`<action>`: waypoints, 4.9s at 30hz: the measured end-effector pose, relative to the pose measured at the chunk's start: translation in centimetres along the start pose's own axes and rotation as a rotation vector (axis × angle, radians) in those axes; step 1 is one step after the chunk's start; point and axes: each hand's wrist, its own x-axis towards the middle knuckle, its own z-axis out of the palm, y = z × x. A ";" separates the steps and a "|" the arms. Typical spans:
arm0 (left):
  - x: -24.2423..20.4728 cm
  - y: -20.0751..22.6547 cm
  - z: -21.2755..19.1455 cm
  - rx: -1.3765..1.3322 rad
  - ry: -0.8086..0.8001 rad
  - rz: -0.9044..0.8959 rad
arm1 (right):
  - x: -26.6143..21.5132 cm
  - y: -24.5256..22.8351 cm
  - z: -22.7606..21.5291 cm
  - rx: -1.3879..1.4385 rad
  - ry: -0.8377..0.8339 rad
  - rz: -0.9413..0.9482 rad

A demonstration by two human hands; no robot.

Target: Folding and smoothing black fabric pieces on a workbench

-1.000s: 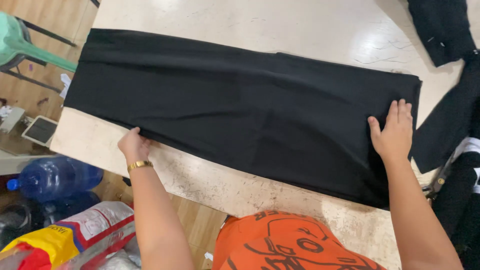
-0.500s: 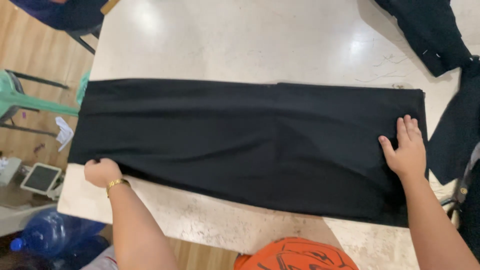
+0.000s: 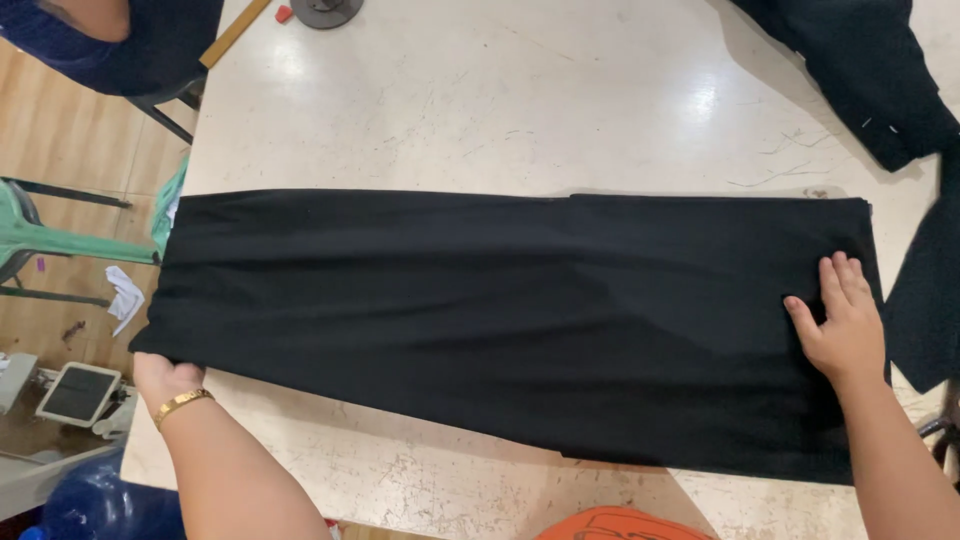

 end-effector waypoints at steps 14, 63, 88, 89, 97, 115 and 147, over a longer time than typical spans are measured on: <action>1.1 6.1 -2.2 0.262 0.019 0.305 | -0.3 0.4 0.4 -0.032 0.006 -0.031; -4.4 8.4 -8.6 -0.145 -0.318 -0.120 | 0.1 0.8 0.3 -0.044 -0.047 -0.071; -2.3 0.8 5.2 1.749 -0.421 1.303 | -0.2 0.9 0.3 -0.061 -0.074 -0.102; -0.9 0.8 5.2 1.794 -0.379 1.383 | -0.3 1.3 0.5 -0.072 -0.078 -0.117; 1.6 1.0 2.3 1.622 -0.356 1.488 | 0.2 0.3 -0.1 0.020 -0.060 -0.139; -3.0 0.7 2.6 1.657 -0.293 1.547 | 0.4 -0.3 -0.4 0.009 -0.076 -0.121; 8.7 5.9 8.1 1.760 0.196 0.764 | 0.8 0.0 -0.3 0.050 -0.076 -0.162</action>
